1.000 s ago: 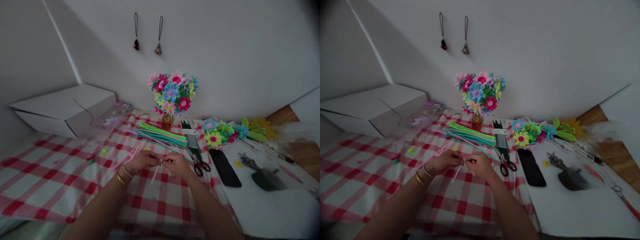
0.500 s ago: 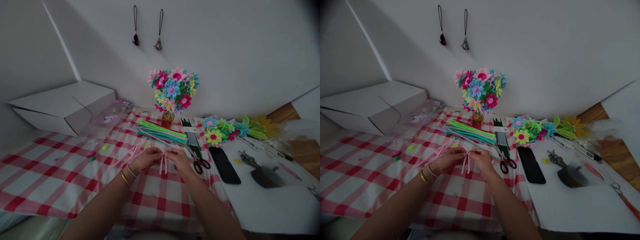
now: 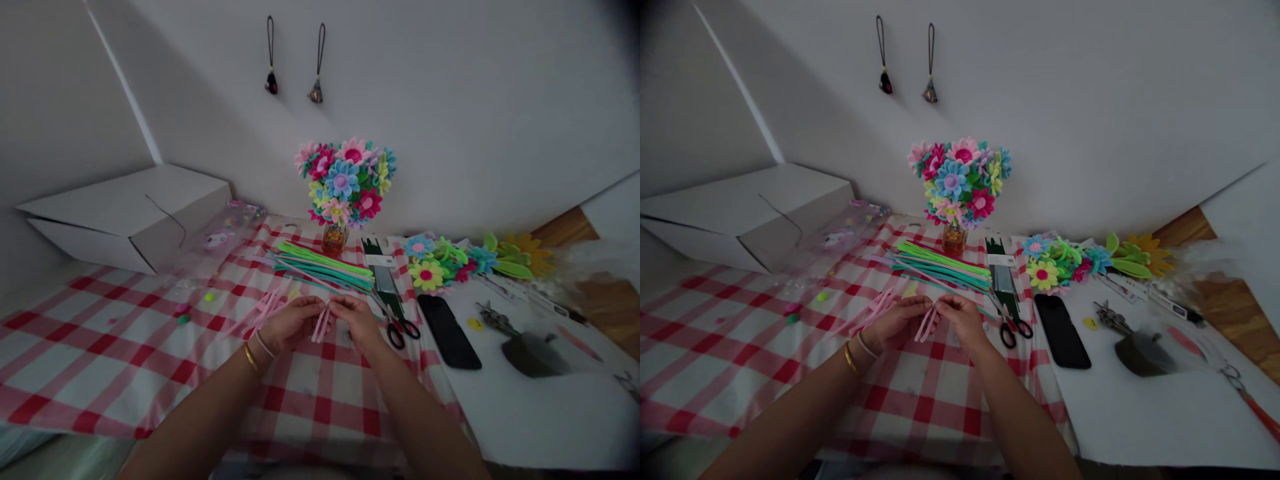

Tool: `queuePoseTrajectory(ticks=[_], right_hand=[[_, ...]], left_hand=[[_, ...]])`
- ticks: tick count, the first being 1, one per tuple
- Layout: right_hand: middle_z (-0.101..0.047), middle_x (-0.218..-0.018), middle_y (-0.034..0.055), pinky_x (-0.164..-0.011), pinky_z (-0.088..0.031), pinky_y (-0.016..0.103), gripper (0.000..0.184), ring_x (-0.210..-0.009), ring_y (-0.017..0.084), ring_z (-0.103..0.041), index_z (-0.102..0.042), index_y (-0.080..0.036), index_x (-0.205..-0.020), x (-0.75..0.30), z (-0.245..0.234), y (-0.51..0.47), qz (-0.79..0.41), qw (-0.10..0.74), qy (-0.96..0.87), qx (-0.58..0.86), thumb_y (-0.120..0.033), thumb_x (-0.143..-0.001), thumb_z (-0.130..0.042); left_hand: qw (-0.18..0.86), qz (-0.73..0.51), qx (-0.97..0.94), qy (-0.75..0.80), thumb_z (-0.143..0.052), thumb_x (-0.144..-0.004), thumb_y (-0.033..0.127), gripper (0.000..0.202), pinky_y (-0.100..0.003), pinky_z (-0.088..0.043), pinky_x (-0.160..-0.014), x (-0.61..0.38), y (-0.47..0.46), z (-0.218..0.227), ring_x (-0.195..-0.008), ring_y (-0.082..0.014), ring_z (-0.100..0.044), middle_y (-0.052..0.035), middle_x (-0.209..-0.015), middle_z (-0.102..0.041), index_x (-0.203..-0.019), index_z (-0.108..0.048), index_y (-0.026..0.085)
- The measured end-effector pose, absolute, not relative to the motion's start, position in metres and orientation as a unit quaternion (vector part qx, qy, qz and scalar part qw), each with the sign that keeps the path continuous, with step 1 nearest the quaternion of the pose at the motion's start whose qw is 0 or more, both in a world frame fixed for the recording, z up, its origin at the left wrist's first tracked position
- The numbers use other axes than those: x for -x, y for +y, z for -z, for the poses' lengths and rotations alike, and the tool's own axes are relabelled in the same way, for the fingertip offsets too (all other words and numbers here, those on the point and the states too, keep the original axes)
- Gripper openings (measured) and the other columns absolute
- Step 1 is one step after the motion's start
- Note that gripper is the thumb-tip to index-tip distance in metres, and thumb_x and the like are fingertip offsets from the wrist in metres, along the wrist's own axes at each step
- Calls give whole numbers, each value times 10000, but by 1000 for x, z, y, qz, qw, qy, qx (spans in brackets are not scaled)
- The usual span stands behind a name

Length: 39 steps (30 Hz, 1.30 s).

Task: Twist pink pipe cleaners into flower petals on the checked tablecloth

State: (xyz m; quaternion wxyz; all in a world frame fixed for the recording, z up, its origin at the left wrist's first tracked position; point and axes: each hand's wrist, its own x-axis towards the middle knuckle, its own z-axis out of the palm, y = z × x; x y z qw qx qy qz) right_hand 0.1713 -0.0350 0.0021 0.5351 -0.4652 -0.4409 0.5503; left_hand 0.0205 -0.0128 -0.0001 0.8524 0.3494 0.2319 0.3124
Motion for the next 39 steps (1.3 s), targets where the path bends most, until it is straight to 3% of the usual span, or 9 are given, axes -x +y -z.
queuePoseTrajectory(ticks=[5,19,39], right_hand=[[-649,-759,16,-716,-427,279,183,-692,129,-561,-682,-190,-786,-173,1,-33,-566,537,-434,450,-291,-634,-672],[-642,-695,3,-710,-424,284,188,-650,123,-556,-677,-183,-728,-178,3,-31,-575,525,-446,442,-281,-573,-717],[-606,-680,-2,-666,-414,254,156,-649,119,-527,-643,-181,-707,-176,-2,-34,-517,520,-494,467,-310,-625,-673]], left_hand=[[852,-308,-352,235,-569,-763,223,138,-217,-467,-536,-19,-12,-2,-569,-117,-608,-75,-759,-649,-842,-586,111],[831,-304,-395,248,-610,-729,273,167,-201,-432,-502,-20,-13,-1,-507,-91,-565,-34,-649,-611,-762,-570,114],[826,-300,-406,250,-608,-719,321,214,-205,-378,-461,-21,-12,2,-451,-89,-536,-19,-586,-590,-740,-557,114]])
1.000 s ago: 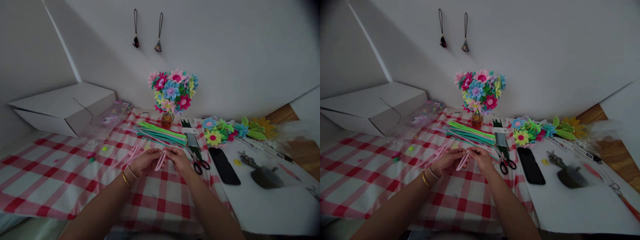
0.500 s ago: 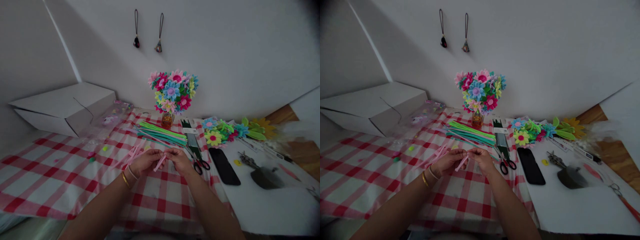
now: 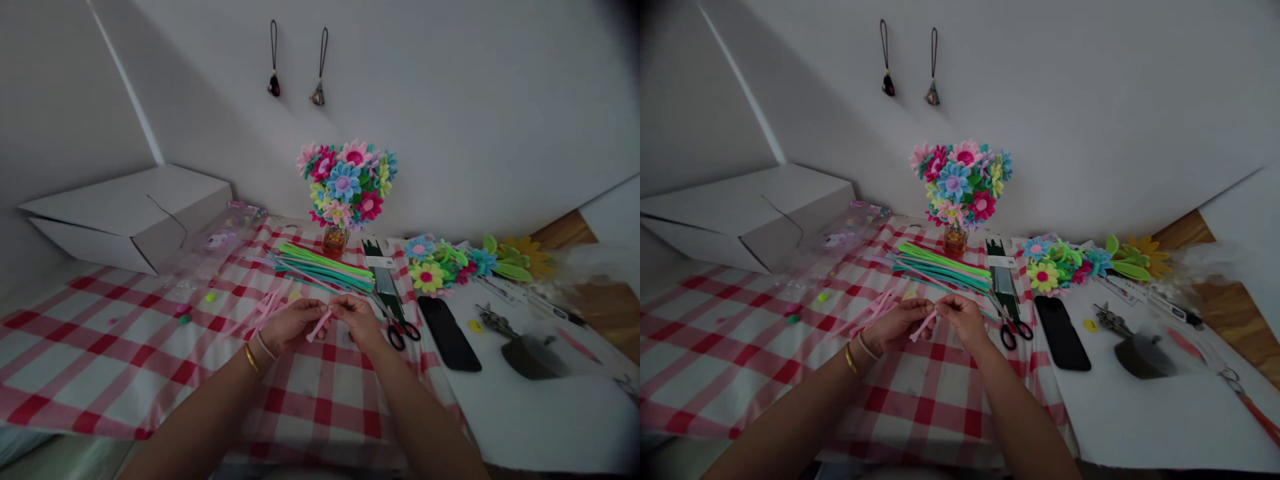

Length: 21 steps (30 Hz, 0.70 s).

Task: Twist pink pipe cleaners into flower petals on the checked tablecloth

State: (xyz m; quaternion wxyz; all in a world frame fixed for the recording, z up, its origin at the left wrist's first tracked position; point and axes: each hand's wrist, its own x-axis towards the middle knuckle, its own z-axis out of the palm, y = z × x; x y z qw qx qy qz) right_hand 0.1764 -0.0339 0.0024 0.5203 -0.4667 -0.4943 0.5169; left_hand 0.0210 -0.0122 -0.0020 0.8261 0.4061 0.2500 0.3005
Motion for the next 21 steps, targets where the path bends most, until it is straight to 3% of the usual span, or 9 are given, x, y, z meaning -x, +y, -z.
queuePoseTrajectory(ticks=[21], right_hand=[[-608,-701,10,-661,-440,291,181,-669,149,-528,-631,-200,-707,-180,-2,-34,-403,543,-526,516,-375,-661,-616]], left_hand=[[769,-322,-469,292,-671,-649,310,233,-197,-329,-470,-21,-12,-1,-462,-61,-463,-21,-592,-587,-746,-625,103]])
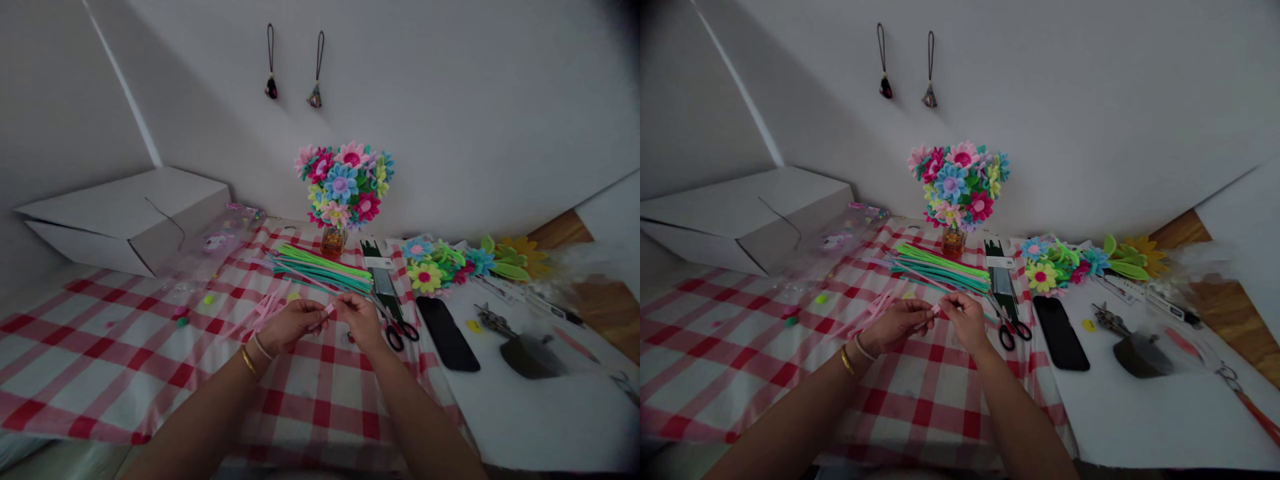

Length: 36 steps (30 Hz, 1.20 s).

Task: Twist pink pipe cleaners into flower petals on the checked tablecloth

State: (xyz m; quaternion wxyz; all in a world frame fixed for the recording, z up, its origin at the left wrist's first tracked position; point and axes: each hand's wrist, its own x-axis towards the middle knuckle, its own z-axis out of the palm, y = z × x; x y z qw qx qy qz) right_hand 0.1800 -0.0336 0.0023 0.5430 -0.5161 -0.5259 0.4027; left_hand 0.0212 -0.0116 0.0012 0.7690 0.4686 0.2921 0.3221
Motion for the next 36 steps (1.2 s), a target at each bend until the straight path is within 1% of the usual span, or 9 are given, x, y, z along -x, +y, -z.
queuePoseTrajectory(ticks=[6,10,15,20,23,26,29,33,36], right_hand=[[-605,-685,-2,-666,-413,275,166,-656,136,-519,-634,-195,-700,-182,-2,-32,-399,531,-541,516,-355,-673,-604],[-577,-667,-12,-661,-396,270,174,-640,128,-493,-617,-187,-710,-185,1,-30,-359,573,-510,531,-357,-674,-609],[-572,-666,-18,-653,-385,256,182,-635,118,-488,-612,-180,-723,-186,2,-27,-393,600,-456,527,-348,-657,-632],[-567,-633,-24,-630,-379,253,192,-602,112,-476,-615,-180,-696,-186,3,-25,-417,617,-417,521,-357,-627,-647],[-568,-648,-32,-651,-372,248,177,-616,103,-473,-617,-182,-704,-188,4,-24,-416,627,-422,506,-338,-630,-653],[-568,-662,-38,-666,-363,244,159,-629,97,-469,-617,-184,-714,-189,6,-23,-415,632,-425,497,-320,-641,-654],[-562,-648,-40,-655,-357,243,157,-616,95,-460,-615,-180,-707,-189,7,-23,-416,632,-426,496,-319,-645,-653],[-557,-637,-29,-638,-358,249,173,-607,103,-459,-614,-169,-695,-188,6,-23,-416,631,-422,500,-323,-633,-661],[-555,-625,-27,-627,-361,249,176,-595,102,-458,-613,-165,-678,-188,5,-24,-425,625,-420,502,-322,-621,-670]], left_hand=[[685,-335,-555,333,-600,-699,360,241,-210,-317,-472,-23,-11,-2,-456,-66,-429,11,-539,-527,-663,-602,122],[672,-330,-574,332,-586,-710,337,221,-208,-295,-452,-22,-9,3,-443,-65,-410,19,-514,-496,-670,-609,121],[660,-328,-586,337,-592,-707,326,211,-206,-327,-466,-20,-7,6,-463,-71,-438,-11,-568,-562,-680,-629,120],[675,-327,-577,322,-636,-669,307,194,-215,-390,-536,-21,-6,8,-519,-83,-499,-30,-649,-615,-714,-642,118],[716,-307,-533,330,-658,-649,309,218,-211,-387,-505,-20,-6,8,-490,-77,-507,-37,-674,-630,-734,-624,112],[752,-291,-479,347,-686,-622,307,235,-196,-366,-467,-20,-7,8,-449,-66,-495,-19,-600,-613,-698,-587,108],[755,-303,-461,355,-717,-584,287,249,-196,-376,-477,-20,-7,8,-446,-67,-499,-1,-536,-594,-661,-560,110],[744,-314,-475,350,-740,-543,260,257,-206,-388,-479,-20,-6,7,-442,-75,-504,6,-515,-590,-637,-554,109],[753,-293,-477,346,-755,-518,246,265,-223,-410,-502,-15,-5,2,-455,-86,-518,6,-523,-591,-646,-570,105]])
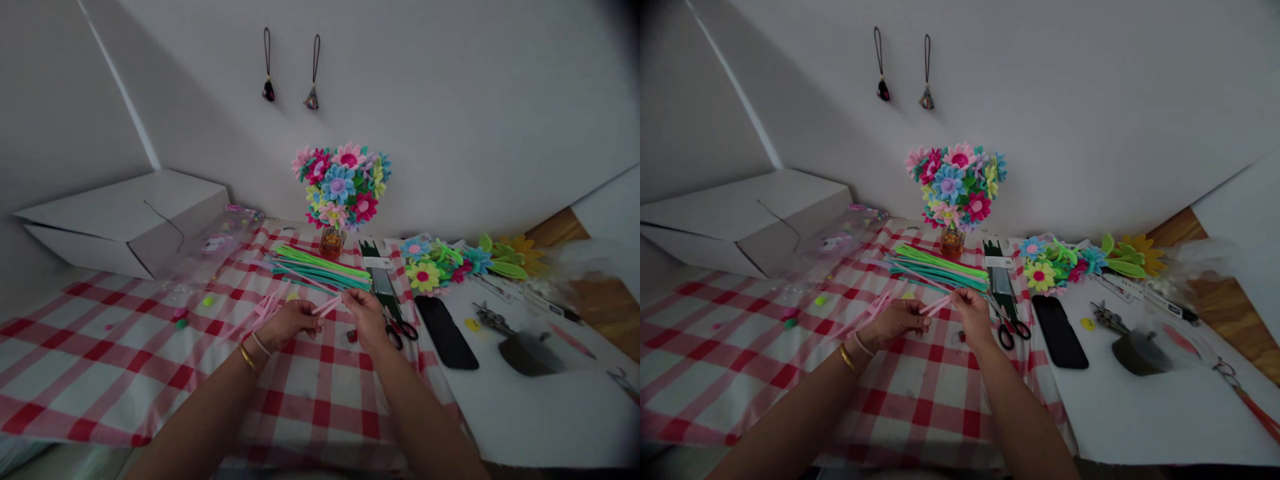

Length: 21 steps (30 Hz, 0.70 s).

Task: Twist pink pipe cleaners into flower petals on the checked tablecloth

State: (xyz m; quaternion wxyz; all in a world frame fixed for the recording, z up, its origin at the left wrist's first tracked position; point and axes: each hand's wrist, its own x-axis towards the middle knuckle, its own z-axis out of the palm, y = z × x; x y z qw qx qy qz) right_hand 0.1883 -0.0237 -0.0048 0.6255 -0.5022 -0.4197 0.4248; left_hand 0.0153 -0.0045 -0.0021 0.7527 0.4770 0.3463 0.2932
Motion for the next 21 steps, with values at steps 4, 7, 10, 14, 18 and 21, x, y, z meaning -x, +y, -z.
queuePoseTrajectory(ticks=[4,7,10,14,18,21], right_hand=[[-555,-616,-34,-618,-362,241,159,-584,94,-461,-614,-169,-675,-189,2,-25,-445,616,-429,489,-310,-628,-670],[-564,-618,-29,-619,-374,246,167,-590,102,-479,-613,-168,-673,-187,1,-27,-448,591,-456,493,-325,-639,-659],[-567,-616,-26,-611,-386,249,176,-590,109,-491,-610,-172,-670,-183,3,-28,-432,563,-490,506,-346,-660,-633],[-598,-663,-12,-642,-415,262,165,-632,123,-526,-616,-179,-700,-181,5,-29,-389,548,-535,511,-343,-693,-602],[-649,-813,32,-720,-438,311,205,-753,165,-573,-640,-193,-834,-187,-1,-31,-300,530,-595,525,-355,-731,-568],[-657,-895,37,-804,-414,344,188,-867,183,-556,-645,-227,-898,-192,-9,-32,-163,509,-678,505,-318,-754,-565]], left_hand=[[797,-249,-466,295,-688,-628,328,296,-272,-444,-626,-9,-5,-5,-641,-149,-608,-79,-769,-657,-809,-627,102],[801,-288,-436,292,-639,-680,370,318,-296,-443,-661,-11,-7,-3,-686,-157,-610,-87,-837,-652,-884,-637,126],[784,-302,-442,316,-693,-628,313,285,-283,-435,-642,-17,-8,2,-620,-122,-574,-74,-763,-647,-820,-659,104],[768,-306,-440,351,-711,-596,297,262,-241,-397,-557,-21,-9,2,-531,-85,-514,-45,-636,-613,-745,-665,86],[767,-334,-405,370,-702,-596,254,188,-230,-372,-525,-19,-7,0,-484,-74,-485,-15,-542,-564,-664,-643,89],[780,-337,-383,363,-682,-610,232,152,-228,-362,-510,-17,-5,2,-468,-70,-471,-7,-527,-545,-612,-618,95]])
